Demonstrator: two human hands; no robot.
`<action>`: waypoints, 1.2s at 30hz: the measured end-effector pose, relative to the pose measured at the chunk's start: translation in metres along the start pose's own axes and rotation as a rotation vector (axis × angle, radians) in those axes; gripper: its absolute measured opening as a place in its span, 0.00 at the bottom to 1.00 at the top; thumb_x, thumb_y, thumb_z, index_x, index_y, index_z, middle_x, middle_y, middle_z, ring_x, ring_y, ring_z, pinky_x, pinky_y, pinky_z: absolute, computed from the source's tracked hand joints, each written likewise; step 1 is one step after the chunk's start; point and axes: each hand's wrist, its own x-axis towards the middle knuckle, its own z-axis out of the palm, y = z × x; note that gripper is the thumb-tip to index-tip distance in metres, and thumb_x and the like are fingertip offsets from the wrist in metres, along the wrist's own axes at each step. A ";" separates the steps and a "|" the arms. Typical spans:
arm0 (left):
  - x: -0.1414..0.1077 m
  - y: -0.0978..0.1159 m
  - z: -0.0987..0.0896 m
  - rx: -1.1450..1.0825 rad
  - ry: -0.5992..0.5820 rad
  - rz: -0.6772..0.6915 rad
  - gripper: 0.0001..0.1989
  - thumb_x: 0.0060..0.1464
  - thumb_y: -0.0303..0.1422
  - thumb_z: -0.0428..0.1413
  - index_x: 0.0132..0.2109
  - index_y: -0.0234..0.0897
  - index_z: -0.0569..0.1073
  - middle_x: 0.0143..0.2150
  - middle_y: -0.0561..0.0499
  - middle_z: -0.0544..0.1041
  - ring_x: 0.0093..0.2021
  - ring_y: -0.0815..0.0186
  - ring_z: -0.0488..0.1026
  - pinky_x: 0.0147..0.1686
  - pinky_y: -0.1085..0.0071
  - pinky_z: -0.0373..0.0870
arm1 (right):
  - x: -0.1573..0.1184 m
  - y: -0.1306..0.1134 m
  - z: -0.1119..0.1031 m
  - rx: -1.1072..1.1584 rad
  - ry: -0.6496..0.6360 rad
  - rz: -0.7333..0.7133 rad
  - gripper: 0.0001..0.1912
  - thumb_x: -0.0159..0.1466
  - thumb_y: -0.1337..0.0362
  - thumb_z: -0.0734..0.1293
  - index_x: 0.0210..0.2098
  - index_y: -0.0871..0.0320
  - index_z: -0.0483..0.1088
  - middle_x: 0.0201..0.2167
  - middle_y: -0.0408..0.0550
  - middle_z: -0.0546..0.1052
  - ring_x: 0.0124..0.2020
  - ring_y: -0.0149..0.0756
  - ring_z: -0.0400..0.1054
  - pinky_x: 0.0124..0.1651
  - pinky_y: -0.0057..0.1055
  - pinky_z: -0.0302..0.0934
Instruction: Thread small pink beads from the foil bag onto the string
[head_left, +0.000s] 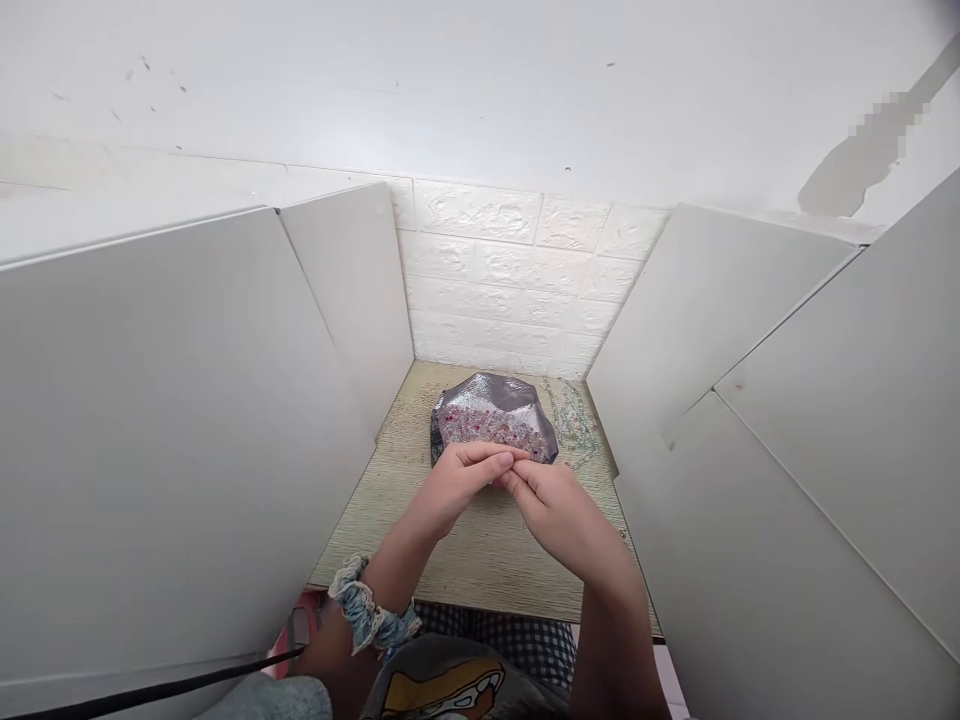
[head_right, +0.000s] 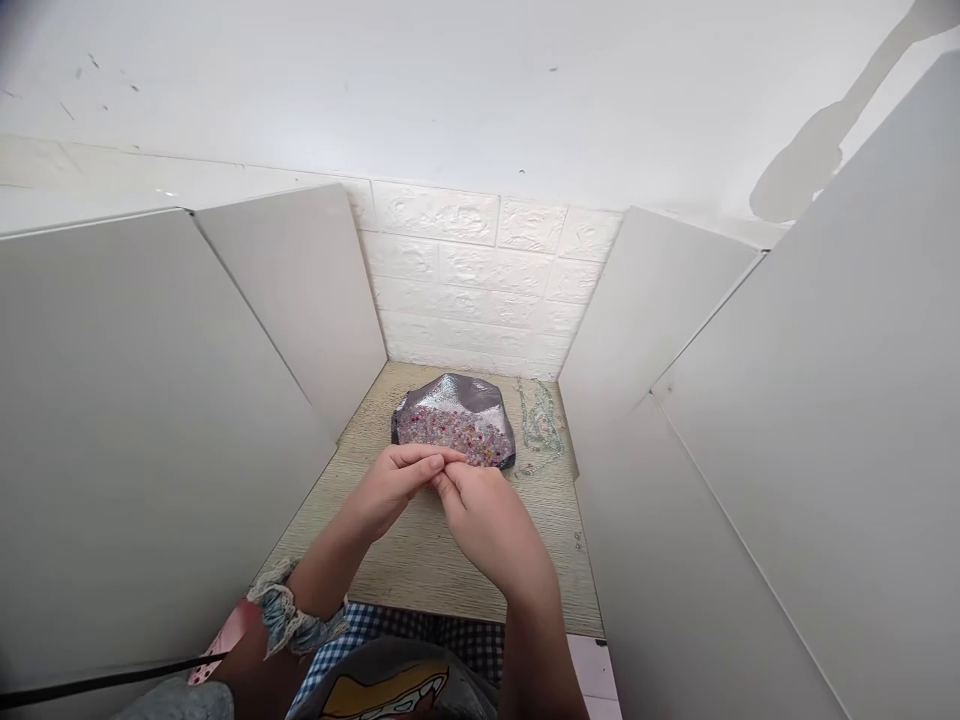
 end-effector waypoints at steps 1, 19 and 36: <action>-0.001 0.000 0.001 -0.012 0.009 0.004 0.11 0.45 0.35 0.55 0.35 0.34 0.75 0.36 0.47 0.75 0.39 0.65 0.68 0.41 0.71 0.63 | 0.000 -0.001 0.000 -0.009 -0.007 0.000 0.21 0.62 0.58 0.48 0.21 0.58 0.63 0.25 0.44 0.71 0.26 0.30 0.61 0.27 0.26 0.48; -0.013 -0.014 0.009 -0.386 0.044 0.025 0.13 0.46 0.35 0.56 0.39 0.32 0.73 0.38 0.45 0.74 0.40 0.66 0.69 0.40 0.72 0.64 | 0.007 -0.004 0.006 0.003 0.050 0.001 0.18 0.62 0.60 0.50 0.28 0.57 0.68 0.24 0.43 0.70 0.27 0.29 0.61 0.29 0.25 0.51; -0.011 -0.010 0.007 -0.100 -0.012 0.117 0.11 0.42 0.37 0.58 0.25 0.32 0.72 0.20 0.51 0.70 0.25 0.70 0.67 0.30 0.72 0.64 | 0.009 -0.002 -0.049 0.075 0.057 -0.175 0.17 0.59 0.55 0.56 0.46 0.49 0.66 0.48 0.43 0.68 0.52 0.37 0.57 0.54 0.39 0.50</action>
